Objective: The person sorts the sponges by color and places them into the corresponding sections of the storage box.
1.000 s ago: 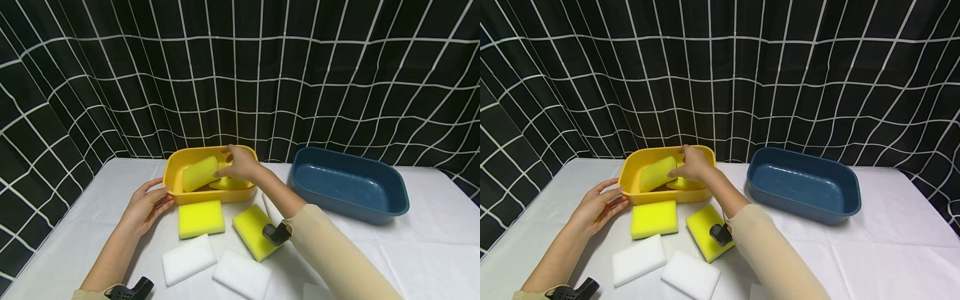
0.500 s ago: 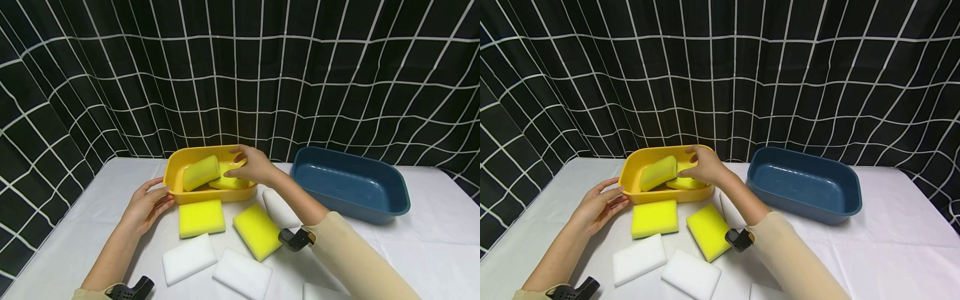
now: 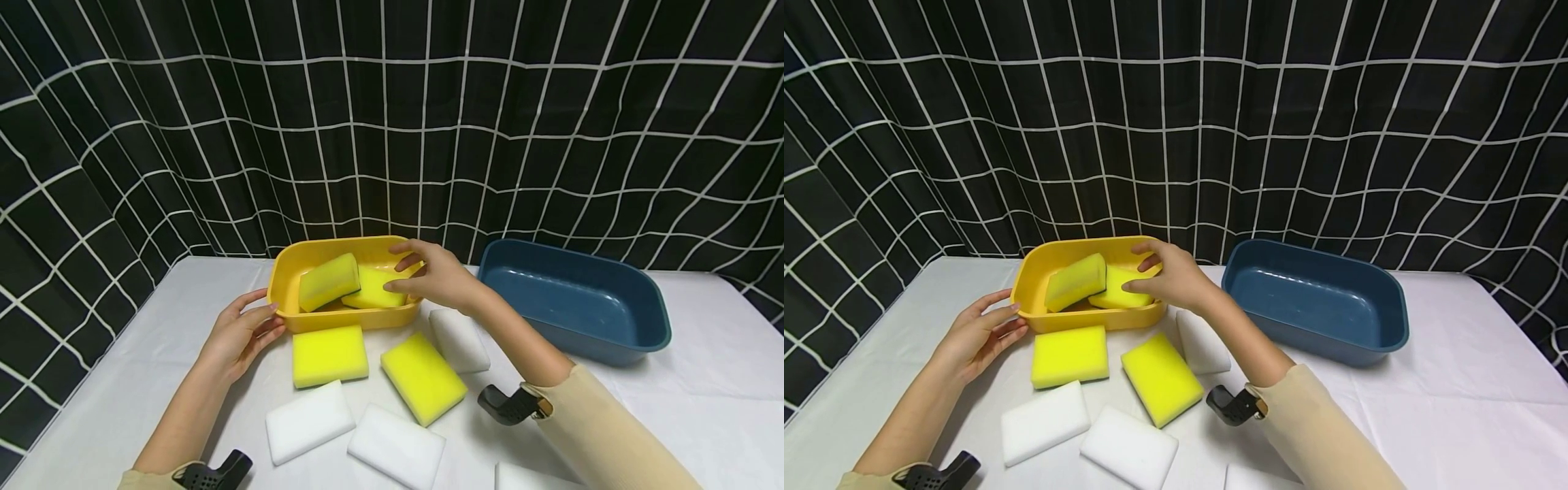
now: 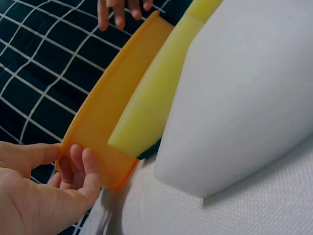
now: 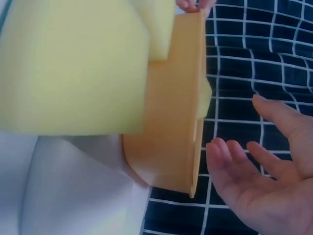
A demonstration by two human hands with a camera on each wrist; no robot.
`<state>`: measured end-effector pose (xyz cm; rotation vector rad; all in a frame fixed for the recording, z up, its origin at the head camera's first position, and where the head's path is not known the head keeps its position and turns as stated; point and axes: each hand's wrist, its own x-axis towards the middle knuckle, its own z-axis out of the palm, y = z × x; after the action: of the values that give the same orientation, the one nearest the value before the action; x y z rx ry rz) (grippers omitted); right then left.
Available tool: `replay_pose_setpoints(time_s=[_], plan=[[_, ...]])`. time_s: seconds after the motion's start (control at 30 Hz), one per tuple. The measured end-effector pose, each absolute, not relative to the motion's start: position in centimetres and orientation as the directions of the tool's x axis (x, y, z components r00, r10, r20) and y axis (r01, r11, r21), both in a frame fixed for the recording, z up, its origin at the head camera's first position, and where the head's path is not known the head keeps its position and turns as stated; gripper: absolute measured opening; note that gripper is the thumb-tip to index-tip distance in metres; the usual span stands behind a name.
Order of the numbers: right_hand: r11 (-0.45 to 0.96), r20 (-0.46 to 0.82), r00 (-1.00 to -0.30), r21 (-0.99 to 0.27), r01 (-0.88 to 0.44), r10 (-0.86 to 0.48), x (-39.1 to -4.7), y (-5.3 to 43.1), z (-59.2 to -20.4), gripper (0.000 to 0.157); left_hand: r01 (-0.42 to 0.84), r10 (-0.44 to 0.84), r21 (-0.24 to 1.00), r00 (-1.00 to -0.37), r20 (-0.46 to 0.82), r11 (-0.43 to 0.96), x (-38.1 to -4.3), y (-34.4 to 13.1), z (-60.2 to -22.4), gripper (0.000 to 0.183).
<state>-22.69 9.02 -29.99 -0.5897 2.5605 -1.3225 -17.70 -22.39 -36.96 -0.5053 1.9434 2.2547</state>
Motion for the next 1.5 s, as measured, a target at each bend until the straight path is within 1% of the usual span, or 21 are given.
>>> replay_pose_setpoints(time_s=[0.47,0.9,1.33,1.5], plan=[[0.512,0.038,-0.887,-0.805,-0.3,-0.46,-20.6,11.1,-29.8,0.057,-0.307,-0.132,0.938,-0.935,-0.329,-0.163,-17.6,-22.3,-36.8,0.063],[0.515,0.078,-0.883,-0.787,-0.34,-0.463,-18.3,12.5,-30.5,0.057,-0.297,-0.127,0.942,-0.94,-0.318,-0.157,-17.5,-22.2,-36.7,0.062],[0.511,0.026,-0.897,-0.814,-0.276,-0.442,-16.7,13.6,-31.3,0.056,-0.308,-0.131,0.938,-0.935,-0.329,-0.159,-17.5,-22.0,-36.7,0.062],[0.526,-0.004,-0.908,-0.816,-0.239,-0.419,-16.0,13.9,-31.6,0.059,-0.314,-0.14,0.938,-0.932,-0.334,-0.15,-17.5,-22.0,-36.8,0.062]])
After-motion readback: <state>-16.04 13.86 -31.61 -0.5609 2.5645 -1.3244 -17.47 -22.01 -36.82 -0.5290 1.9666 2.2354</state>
